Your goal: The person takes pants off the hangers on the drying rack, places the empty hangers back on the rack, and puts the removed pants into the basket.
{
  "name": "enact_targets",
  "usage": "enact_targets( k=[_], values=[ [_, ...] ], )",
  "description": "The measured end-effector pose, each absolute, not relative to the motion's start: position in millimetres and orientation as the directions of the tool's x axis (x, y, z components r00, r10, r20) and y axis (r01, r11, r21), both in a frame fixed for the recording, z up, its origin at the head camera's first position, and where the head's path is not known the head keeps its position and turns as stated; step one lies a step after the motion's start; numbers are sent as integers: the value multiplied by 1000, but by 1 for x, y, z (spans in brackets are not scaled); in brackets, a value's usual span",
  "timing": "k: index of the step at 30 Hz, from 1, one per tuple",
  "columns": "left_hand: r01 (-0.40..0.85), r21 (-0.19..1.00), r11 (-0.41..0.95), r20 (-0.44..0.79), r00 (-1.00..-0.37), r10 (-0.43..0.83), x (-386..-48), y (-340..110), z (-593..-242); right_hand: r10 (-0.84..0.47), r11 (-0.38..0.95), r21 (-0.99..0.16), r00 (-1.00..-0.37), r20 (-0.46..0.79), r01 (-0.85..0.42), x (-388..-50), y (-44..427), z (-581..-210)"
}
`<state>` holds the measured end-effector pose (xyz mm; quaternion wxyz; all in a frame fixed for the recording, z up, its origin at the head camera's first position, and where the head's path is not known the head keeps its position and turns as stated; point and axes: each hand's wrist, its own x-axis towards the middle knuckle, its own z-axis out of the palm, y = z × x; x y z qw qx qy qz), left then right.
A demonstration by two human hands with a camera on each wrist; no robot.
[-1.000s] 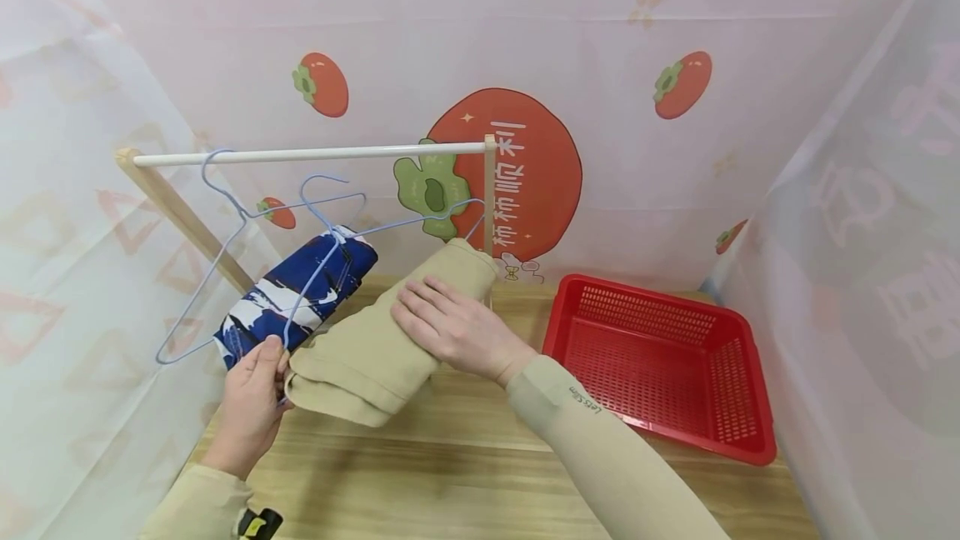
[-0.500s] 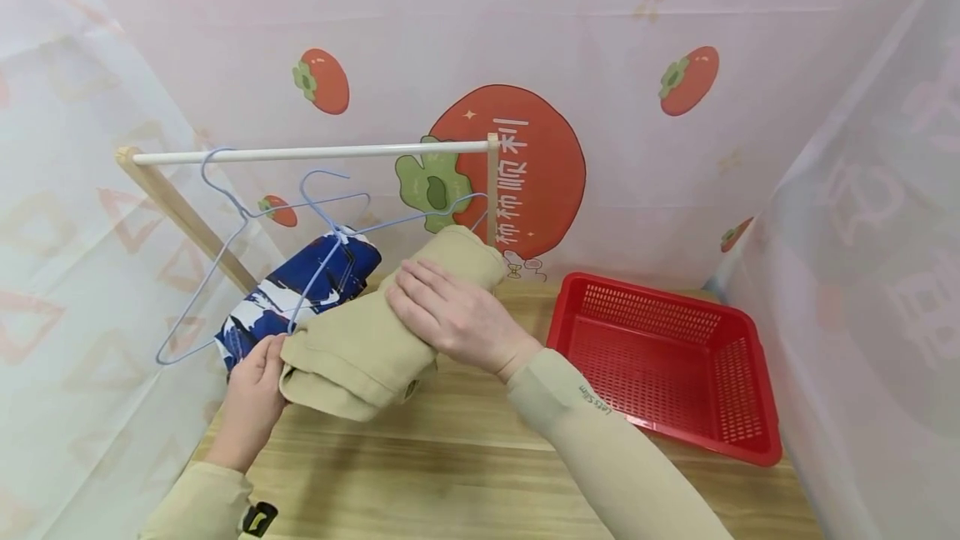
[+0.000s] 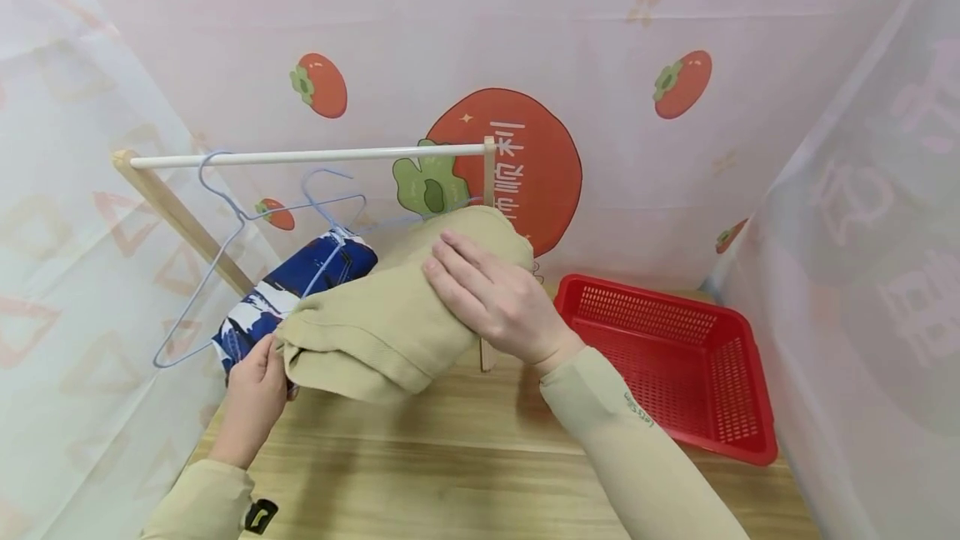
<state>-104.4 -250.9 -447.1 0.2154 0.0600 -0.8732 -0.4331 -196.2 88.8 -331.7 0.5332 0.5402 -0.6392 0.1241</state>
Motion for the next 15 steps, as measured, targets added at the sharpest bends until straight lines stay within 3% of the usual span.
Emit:
enact_targets(
  k=[6, 15],
  values=[
    [103, 791, 603, 370, -867, -336, -101, -257, -453, -541, 369, 394, 150, 828, -842, -189, 105, -321],
    [145, 777, 612, 386, -879, -281, -98, -254, -443, -646, 430, 392, 26, 763, -813, -191, 140, -349]
  ],
)
